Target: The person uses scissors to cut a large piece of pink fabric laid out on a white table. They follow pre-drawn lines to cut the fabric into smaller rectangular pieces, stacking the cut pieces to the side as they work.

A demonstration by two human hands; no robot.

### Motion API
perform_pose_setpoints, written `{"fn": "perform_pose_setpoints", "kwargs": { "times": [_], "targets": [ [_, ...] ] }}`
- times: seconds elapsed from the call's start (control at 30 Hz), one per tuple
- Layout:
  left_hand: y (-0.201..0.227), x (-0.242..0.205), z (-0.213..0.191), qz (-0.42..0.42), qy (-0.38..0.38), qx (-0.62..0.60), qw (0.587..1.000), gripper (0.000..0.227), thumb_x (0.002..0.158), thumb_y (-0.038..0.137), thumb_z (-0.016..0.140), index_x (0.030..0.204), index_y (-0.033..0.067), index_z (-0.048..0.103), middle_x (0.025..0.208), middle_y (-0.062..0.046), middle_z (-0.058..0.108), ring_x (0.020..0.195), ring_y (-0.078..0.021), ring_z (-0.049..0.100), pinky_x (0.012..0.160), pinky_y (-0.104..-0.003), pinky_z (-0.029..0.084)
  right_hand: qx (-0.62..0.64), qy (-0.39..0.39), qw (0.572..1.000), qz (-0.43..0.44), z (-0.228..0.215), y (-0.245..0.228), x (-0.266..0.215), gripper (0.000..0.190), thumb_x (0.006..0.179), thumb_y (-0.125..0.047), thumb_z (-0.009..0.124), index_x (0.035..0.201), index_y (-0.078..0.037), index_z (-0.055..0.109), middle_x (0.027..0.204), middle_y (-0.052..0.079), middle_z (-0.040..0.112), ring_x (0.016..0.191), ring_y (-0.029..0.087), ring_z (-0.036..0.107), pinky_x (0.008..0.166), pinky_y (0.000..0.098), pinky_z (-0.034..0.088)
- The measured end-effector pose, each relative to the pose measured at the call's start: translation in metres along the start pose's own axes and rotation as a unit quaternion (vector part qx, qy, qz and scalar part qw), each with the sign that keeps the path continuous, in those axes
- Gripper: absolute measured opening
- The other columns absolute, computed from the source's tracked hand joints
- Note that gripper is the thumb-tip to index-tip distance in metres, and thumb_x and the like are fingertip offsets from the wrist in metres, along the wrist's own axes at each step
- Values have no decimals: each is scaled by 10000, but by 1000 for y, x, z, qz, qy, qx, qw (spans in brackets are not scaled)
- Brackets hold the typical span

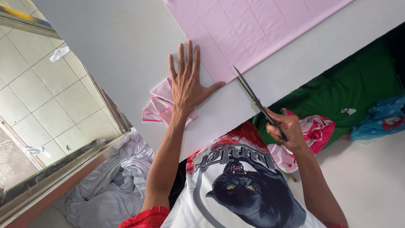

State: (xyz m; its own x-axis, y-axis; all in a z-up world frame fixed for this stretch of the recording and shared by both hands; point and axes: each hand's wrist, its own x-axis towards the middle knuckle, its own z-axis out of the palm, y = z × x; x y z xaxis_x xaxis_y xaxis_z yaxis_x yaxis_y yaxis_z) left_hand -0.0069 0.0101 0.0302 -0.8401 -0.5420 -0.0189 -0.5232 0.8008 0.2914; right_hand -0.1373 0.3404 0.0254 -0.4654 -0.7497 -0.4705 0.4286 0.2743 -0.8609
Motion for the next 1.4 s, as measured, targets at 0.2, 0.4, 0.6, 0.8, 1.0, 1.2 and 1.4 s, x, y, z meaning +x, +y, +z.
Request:
{"fn": "perform_pose_setpoints", "kwargs": {
  "times": [0.2,0.4,0.6,0.8,1.0,1.2,1.4],
  "targets": [
    [1,2,-5,-5,-7,-9,1000,1205,868,901,657,1656,89,240,1733,-123,157,1617,-343,106,1313,-585,45,-30,5,999,19,5,-9,14,504,924,-30,643,1425,-51,596,542,-51,425,469,60,339,494,122,304],
    [0,4,-5,-10,-8,-11,1000,1217,869,919,648,1658,88,238,1735,-123,156,1619,-347,106,1315,-593,45,-20,7,999,31,2,-4,21,600,855,9,704,1439,-21,572,633,-76,343,499,63,322,430,193,246],
    [1,5,-7,-15,-22,-16,1000,1209,883,903,673,1662,92,228,1738,-120,147,1623,-344,98,1320,-583,33,10,-33,999,24,-4,-5,21,613,881,62,668,1473,-40,541,677,-38,401,570,91,384,423,155,253],
    [1,6,-9,-16,-27,-11,999,1217,882,919,658,1662,91,226,1738,-119,149,1621,-344,95,1320,-580,38,-54,-23,997,44,-1,-16,15,676,868,-62,738,1503,-38,506,691,-44,591,525,44,379,434,161,352],
    [1,7,-9,-22,-33,-18,999,1231,867,901,718,1662,95,235,1738,-113,143,1621,-336,88,1320,-577,30,-58,-9,998,38,4,-23,16,630,869,-35,735,1470,-52,547,679,-104,525,506,0,342,417,131,304],
    [0,8,-9,-17,-17,-21,999,1220,865,901,709,1654,88,256,1732,-123,160,1621,-341,113,1324,-582,45,-9,-9,999,32,8,-21,40,674,781,76,658,1432,-81,591,628,-25,451,533,85,391,398,177,250],
    [1,8,-8,-23,-18,-12,999,1230,858,915,716,1654,94,260,1732,-117,168,1622,-336,127,1323,-580,62,-32,-11,998,48,16,-27,41,667,823,12,740,1460,-103,575,703,-21,513,547,62,362,413,170,260]
  ]
}}
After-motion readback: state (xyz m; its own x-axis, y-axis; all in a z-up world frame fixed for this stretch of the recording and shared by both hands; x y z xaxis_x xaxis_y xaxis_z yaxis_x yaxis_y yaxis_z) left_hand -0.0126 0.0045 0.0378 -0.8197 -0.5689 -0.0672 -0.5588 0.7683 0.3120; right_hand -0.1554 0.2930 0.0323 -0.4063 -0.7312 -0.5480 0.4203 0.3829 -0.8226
